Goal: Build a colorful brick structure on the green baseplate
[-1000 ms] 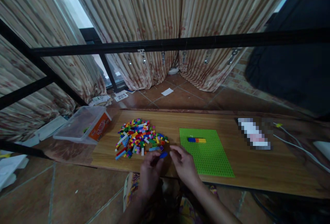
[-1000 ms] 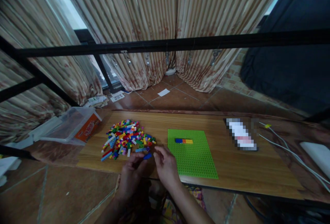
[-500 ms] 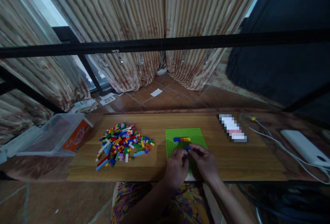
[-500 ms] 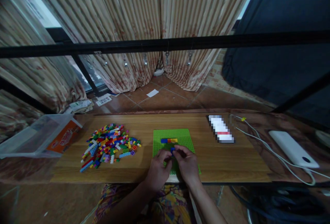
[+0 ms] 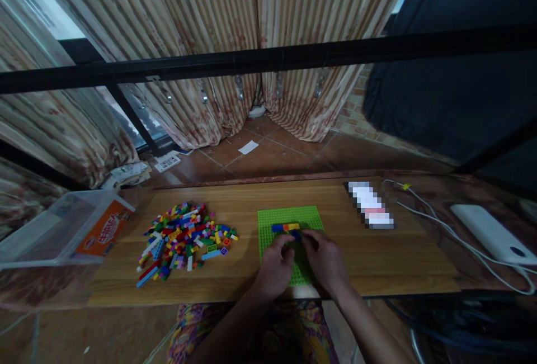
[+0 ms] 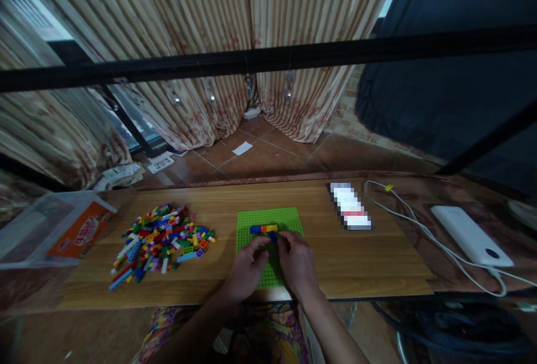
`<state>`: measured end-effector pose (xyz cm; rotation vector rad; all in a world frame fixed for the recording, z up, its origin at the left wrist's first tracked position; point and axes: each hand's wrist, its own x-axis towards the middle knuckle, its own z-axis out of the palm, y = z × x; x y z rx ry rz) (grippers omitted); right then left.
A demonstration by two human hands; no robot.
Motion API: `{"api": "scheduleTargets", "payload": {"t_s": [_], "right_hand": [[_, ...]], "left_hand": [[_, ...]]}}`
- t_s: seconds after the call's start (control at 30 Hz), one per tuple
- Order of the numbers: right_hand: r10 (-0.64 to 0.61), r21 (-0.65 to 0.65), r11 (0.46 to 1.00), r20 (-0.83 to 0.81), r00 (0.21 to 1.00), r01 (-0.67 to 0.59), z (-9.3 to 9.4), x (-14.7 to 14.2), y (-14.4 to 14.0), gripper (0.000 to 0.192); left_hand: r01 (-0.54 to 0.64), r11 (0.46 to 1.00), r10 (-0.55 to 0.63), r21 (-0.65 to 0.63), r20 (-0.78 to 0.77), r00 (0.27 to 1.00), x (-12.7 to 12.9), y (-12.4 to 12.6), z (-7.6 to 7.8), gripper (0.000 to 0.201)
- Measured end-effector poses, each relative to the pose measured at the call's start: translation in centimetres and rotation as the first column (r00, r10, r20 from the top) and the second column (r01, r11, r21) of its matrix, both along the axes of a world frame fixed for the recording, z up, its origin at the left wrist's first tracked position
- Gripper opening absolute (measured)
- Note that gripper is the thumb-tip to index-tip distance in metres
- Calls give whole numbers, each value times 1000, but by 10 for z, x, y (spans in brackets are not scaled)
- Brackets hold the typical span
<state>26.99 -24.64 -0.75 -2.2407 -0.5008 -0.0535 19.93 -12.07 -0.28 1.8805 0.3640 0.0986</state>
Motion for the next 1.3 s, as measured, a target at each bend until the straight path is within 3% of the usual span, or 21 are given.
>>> {"api": "scheduleTargets", "payload": {"t_s": [0.27, 0.47, 0.73, 0.93, 1.3], "right_hand": [[75, -143, 988, 90, 993, -62, -5, 1, 7, 28], [22, -139, 990, 108, 994, -6, -1, -3, 3, 28], [-10, -237, 971, 108, 994, 36, 1, -1, -2, 25], [-10, -208, 978, 94, 995, 29, -4, 2, -12, 27], [10, -188, 982, 57, 998, 1, -7, 0, -6, 27]], "left_hand": [[22, 992, -21, -126, 13, 1000, -1, 4, -8, 34], [12, 990, -11, -140, 12, 1000, -3, 4, -11, 37], [41, 992, -37, -123, 32, 999, -1, 1, -7, 37], [62, 997, -63, -43, -16, 998, -1, 0, -5, 38], [71, 995, -70, -75, 24, 997, -1, -1, -8, 43]]}}
